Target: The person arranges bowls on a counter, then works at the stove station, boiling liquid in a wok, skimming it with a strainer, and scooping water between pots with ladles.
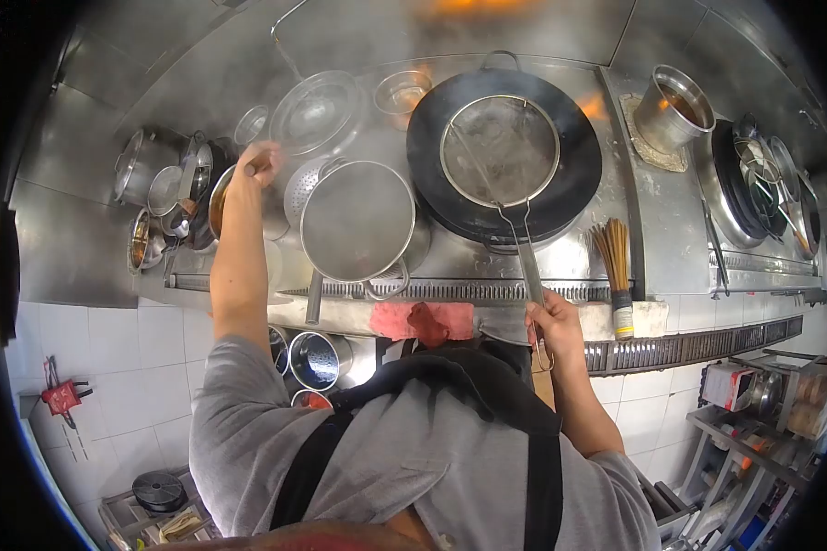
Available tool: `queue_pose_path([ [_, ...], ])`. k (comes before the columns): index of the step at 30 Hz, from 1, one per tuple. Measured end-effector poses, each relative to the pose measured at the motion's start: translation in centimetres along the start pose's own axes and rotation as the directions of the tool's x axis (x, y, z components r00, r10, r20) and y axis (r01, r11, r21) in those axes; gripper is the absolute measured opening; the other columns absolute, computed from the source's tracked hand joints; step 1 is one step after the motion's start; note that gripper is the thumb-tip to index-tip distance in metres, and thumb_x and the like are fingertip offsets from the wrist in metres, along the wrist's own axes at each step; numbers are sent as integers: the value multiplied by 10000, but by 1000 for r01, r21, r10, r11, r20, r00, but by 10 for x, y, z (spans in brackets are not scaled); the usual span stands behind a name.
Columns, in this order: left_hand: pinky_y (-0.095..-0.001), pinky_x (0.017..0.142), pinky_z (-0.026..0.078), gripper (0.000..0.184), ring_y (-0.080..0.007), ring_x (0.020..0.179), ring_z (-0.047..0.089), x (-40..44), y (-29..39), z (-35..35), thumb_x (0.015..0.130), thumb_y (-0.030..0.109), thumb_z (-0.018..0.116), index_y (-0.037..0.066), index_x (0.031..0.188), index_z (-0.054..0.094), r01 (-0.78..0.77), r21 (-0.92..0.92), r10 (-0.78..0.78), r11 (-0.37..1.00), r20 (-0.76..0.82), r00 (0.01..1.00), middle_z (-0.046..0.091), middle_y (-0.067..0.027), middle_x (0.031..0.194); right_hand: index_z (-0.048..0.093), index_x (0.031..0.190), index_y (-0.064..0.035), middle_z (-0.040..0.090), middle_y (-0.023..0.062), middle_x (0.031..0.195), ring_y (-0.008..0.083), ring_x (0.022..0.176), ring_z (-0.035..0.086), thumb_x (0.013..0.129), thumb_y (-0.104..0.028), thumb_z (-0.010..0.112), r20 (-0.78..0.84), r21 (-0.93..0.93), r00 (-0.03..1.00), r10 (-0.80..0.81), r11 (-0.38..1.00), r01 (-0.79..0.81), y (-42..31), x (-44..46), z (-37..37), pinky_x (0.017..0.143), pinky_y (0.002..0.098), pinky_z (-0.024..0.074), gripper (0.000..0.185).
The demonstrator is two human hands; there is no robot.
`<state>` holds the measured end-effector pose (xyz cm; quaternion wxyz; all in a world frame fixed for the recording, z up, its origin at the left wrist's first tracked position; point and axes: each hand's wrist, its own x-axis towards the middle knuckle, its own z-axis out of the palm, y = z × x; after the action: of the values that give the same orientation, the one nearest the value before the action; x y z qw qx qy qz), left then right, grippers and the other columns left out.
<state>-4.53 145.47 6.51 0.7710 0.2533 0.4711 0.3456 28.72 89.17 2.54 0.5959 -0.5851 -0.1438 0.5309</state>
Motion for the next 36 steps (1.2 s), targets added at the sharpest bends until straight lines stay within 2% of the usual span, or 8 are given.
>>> queue_pose_path([
  [13,-138,379,436,123,-63,506,491,-157,-4,74,882,49,519,-42,944,465,107,193,-149,975,216,965,508,-59,738,585,929,9,568,32,627,118,405,501,878,-83,606,69,-29,997,21,999,-19,-7,31,-2,353,249,378,108],
  [15,-135,385,437,87,-65,516,479,-176,-9,86,871,59,506,-13,844,465,166,199,-212,966,238,948,504,-72,751,583,917,5,568,30,624,117,400,500,878,-84,607,86,-28,996,33,999,-31,-4,36,-4,350,250,376,100],
  [18,-147,355,414,186,-59,477,465,-189,-15,89,872,71,533,-33,1014,473,179,366,-273,913,222,936,521,-67,733,580,911,0,567,23,620,111,396,499,878,-82,608,109,-8,994,19,1000,-18,-3,41,-3,345,251,372,93],
  [21,-160,345,371,216,-72,476,470,-218,-33,115,830,73,562,-11,1008,474,68,524,-200,849,199,959,531,-80,730,583,913,0,566,25,619,110,394,496,877,-80,609,107,-7,994,35,999,-34,-3,40,-1,347,251,374,92],
  [25,-257,393,362,509,-137,449,468,-224,-54,122,767,35,608,-144,1217,453,-84,624,-77,777,226,971,557,-88,708,582,961,18,571,33,629,107,380,475,871,-97,612,107,-13,993,41,999,-40,-4,33,-1,338,236,370,149],
  [32,-301,501,460,601,-189,530,564,-212,-58,109,704,82,623,-24,1288,525,-265,933,90,244,251,964,594,-117,682,585,917,9,574,29,630,103,414,494,863,-76,608,55,33,997,60,998,-62,-6,16,-5,362,240,370,103],
  [34,-366,691,528,572,-295,743,667,-177,-50,80,705,99,609,31,1271,559,-407,894,393,-185,447,804,667,-197,811,586,921,9,574,30,630,102,418,494,862,-77,607,55,25,996,70,997,-71,-7,12,-3,365,237,368,107],
  [36,-391,781,515,570,-337,868,654,-156,-37,77,705,115,615,24,1265,557,-323,906,432,-273,415,801,663,-228,908,592,954,16,571,28,631,98,424,492,864,-77,603,38,24,994,99,995,-100,-7,7,-2,372,236,371,130],
])
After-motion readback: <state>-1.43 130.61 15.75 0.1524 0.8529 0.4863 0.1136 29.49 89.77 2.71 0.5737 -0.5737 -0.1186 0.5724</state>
